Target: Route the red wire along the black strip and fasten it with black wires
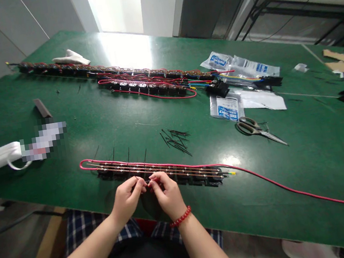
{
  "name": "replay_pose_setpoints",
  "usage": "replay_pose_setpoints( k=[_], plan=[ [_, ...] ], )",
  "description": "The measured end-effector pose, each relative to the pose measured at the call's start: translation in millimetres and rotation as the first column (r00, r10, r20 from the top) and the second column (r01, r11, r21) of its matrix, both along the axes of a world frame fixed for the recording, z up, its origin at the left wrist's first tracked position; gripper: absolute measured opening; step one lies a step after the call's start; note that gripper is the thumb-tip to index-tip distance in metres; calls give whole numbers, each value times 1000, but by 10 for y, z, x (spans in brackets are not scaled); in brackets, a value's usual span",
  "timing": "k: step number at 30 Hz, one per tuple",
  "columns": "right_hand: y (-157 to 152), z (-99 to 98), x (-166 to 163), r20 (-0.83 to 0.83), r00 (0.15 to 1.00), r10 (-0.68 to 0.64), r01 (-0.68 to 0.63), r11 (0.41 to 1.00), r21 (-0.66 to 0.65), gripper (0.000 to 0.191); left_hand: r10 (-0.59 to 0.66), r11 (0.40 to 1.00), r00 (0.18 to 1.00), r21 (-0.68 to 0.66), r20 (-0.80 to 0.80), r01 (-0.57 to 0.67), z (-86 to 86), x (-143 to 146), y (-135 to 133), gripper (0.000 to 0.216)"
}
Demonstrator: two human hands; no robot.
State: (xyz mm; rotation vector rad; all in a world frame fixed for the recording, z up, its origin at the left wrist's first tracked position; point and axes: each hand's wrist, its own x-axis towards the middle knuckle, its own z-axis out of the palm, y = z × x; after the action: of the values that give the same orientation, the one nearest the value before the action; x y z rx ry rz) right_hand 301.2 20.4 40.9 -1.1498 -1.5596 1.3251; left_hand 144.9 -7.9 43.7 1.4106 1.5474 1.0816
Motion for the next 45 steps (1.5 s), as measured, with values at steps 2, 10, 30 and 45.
replay_pose_setpoints(
  k=[2,10,30,45],
  plan=[
    [-1,5,0,5,1000,7,-7,1000,2,13,27,1000,999,-1,20,-27,0,1,-1,33],
    [1,40,-7,44,998,53,-56,996,73,11,95,995,994,-8,47,-95,12,7,5,38],
    [-10,35,45,-70,996,61,-59,997,43,11,-10,1000,1000,-21,-14,10,24,1,14,39],
    [-49,161,63,94,995,14,-56,884,465,15,-53,998,998,37,17,52,17,-3,3,38]
  ],
)
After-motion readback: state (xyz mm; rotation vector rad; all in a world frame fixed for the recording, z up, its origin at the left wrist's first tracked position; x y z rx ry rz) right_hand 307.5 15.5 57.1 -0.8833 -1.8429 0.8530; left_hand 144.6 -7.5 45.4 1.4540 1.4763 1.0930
